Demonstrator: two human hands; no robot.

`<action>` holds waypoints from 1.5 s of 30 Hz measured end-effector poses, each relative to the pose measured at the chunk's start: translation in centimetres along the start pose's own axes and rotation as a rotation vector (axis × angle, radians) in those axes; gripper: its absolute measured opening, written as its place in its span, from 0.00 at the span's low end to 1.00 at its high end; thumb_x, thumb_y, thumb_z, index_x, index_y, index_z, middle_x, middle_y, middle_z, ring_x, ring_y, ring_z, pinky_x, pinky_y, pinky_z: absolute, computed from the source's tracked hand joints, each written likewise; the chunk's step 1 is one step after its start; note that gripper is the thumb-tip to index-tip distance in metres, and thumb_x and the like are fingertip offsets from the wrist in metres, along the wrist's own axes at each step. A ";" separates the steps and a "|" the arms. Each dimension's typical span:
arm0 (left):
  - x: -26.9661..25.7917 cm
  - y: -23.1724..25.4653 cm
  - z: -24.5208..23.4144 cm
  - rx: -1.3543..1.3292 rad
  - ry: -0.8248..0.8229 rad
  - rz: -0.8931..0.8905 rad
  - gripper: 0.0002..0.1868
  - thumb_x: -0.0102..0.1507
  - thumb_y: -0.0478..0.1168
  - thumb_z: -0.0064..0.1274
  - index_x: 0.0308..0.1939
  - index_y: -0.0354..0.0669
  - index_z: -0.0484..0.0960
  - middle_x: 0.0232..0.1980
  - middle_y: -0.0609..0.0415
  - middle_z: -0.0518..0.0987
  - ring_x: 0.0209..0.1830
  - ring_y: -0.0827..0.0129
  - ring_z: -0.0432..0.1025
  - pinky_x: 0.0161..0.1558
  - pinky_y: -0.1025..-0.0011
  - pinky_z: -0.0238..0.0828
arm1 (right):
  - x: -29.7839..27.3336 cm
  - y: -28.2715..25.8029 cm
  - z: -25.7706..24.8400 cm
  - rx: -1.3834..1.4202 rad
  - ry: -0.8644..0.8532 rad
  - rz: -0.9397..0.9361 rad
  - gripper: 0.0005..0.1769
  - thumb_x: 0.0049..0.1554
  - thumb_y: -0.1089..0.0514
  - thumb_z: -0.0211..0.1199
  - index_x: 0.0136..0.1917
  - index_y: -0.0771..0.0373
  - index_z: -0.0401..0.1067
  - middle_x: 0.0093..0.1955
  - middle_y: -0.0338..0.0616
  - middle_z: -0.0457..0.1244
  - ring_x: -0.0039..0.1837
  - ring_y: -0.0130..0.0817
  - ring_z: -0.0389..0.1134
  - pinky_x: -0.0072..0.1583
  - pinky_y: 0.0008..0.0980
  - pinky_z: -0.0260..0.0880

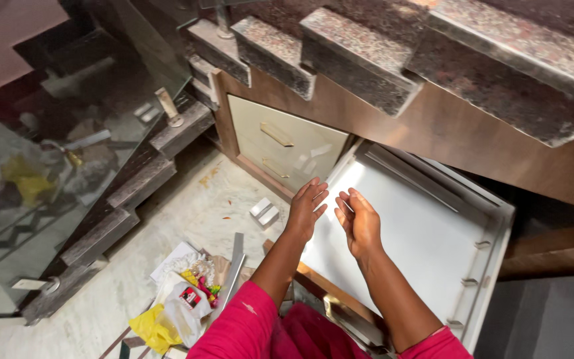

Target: The person removes various items from a wooden drawer and places them onto a marble floor by hand, including a massage gun box, a mop head, a yellow plastic bag, and a stack of plastic containers.

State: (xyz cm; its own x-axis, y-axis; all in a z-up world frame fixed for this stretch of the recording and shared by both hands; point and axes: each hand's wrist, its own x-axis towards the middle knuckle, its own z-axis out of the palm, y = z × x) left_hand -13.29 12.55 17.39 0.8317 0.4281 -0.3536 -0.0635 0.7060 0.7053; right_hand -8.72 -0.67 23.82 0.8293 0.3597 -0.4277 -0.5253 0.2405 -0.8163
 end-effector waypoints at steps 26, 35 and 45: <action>20.3 -30.9 12.3 0.605 0.022 -0.291 0.43 0.68 0.64 0.48 0.77 0.39 0.63 0.73 0.46 0.68 0.72 0.56 0.65 0.68 0.59 0.64 | 23.1 1.9 -31.6 0.054 0.491 0.144 0.15 0.66 0.52 0.57 0.51 0.68 0.72 0.45 0.42 0.67 0.43 0.26 0.69 0.44 0.22 0.75; 14.9 -31.0 10.3 2.044 -0.447 -0.104 0.44 0.68 0.49 0.50 0.81 0.42 0.45 0.85 0.46 0.36 0.84 0.50 0.36 0.70 0.38 0.54 | 32.7 1.9 -39.0 -1.172 0.566 -0.520 0.21 0.62 0.52 0.62 0.65 0.64 0.72 0.58 0.57 0.68 0.57 0.54 0.70 0.59 0.51 0.71; 15.1 -33.5 8.7 2.102 -0.464 -0.078 0.47 0.66 0.34 0.54 0.83 0.43 0.41 0.86 0.45 0.28 0.85 0.47 0.31 0.69 0.33 0.53 | 34.6 -4.6 -37.5 -1.974 0.228 -0.060 0.30 0.59 0.42 0.63 0.71 0.53 0.65 0.69 0.48 0.63 0.70 0.48 0.64 0.66 0.48 0.67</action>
State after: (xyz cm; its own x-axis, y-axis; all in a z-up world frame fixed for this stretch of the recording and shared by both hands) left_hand 6.17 -9.54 -6.21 0.8619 0.0743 -0.5016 0.2401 -0.9311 0.2746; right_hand 29.50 -23.14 -1.78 0.9234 0.2513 -0.2902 0.2678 -0.9633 0.0179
